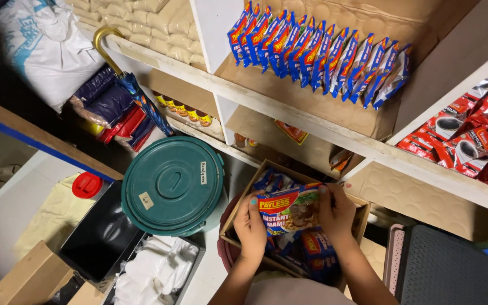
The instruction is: Organize and stock instant noodle packets on grocery store shelves.
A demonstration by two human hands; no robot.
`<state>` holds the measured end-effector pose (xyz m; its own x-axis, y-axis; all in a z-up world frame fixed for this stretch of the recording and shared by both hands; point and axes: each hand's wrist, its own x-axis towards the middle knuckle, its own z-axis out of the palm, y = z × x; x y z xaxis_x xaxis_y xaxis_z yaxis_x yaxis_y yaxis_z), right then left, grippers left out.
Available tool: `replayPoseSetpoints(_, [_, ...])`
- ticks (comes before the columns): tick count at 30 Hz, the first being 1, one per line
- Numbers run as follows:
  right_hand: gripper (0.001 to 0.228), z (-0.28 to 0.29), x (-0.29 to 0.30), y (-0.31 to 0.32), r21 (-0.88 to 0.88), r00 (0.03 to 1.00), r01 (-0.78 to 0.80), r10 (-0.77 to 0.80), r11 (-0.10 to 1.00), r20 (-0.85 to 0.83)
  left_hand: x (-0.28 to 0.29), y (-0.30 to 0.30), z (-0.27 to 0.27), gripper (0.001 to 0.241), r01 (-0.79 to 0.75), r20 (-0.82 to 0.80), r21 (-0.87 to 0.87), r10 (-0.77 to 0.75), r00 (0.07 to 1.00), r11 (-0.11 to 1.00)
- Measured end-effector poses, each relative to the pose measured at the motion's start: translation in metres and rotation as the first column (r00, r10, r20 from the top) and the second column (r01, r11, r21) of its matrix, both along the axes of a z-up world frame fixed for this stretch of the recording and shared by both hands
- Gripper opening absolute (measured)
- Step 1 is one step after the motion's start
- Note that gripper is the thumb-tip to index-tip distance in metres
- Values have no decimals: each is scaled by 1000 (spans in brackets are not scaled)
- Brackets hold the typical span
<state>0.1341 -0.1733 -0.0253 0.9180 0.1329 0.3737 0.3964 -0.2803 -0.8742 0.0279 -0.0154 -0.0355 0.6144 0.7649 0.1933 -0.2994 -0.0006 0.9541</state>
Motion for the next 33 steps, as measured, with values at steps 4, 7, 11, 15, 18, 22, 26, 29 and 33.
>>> replayPoseSetpoints(4, [13, 7, 9, 5, -54, 996, 33, -29, 998, 82, 1, 4, 6, 34, 44, 15, -54, -43, 999, 998])
replayPoseSetpoints(7, [13, 2, 17, 8, 12, 1000, 12, -12, 1000, 5, 2, 10, 23, 36, 179, 59, -272, -169, 984, 946])
replayPoseSetpoints(11, [13, 6, 26, 19, 125, 998, -1, 8, 992, -56, 0, 26, -7, 32, 398, 256, -516, -307, 916, 759])
replayPoseSetpoints(15, [16, -1, 36, 28, 153, 995, -2, 16, 988, -96, 5, 25, 19, 44, 449, 131, -462, -442, 888, 765])
replayPoseSetpoints(18, [17, -11, 43, 31, 203, 984, -49, 83, 978, -161, 8, 27, 2, 31, 389, 22, -396, -415, 909, 832])
replayPoseSetpoints(22, [13, -3, 37, 35, 186, 995, -63, 76, 981, -65, 9, 32, 0, 23, 258, 37, -417, -268, 963, 871])
replayPoseSetpoints(26, [28, 22, -3, 41, -63, 962, 84, -64, 995, 264, 11, 31, 1, 24, 202, 54, -464, -200, 978, 863])
replayPoseSetpoints(29, [41, 6, -25, 47, 3, 988, 39, -39, 999, 152, 18, 30, 1, 26, 152, 56, -412, -142, 988, 898])
replayPoseSetpoints(33, [72, 40, -41, 63, -189, 955, -231, 259, 954, 144, 23, 26, 14, 30, 117, 74, -402, -95, 993, 908])
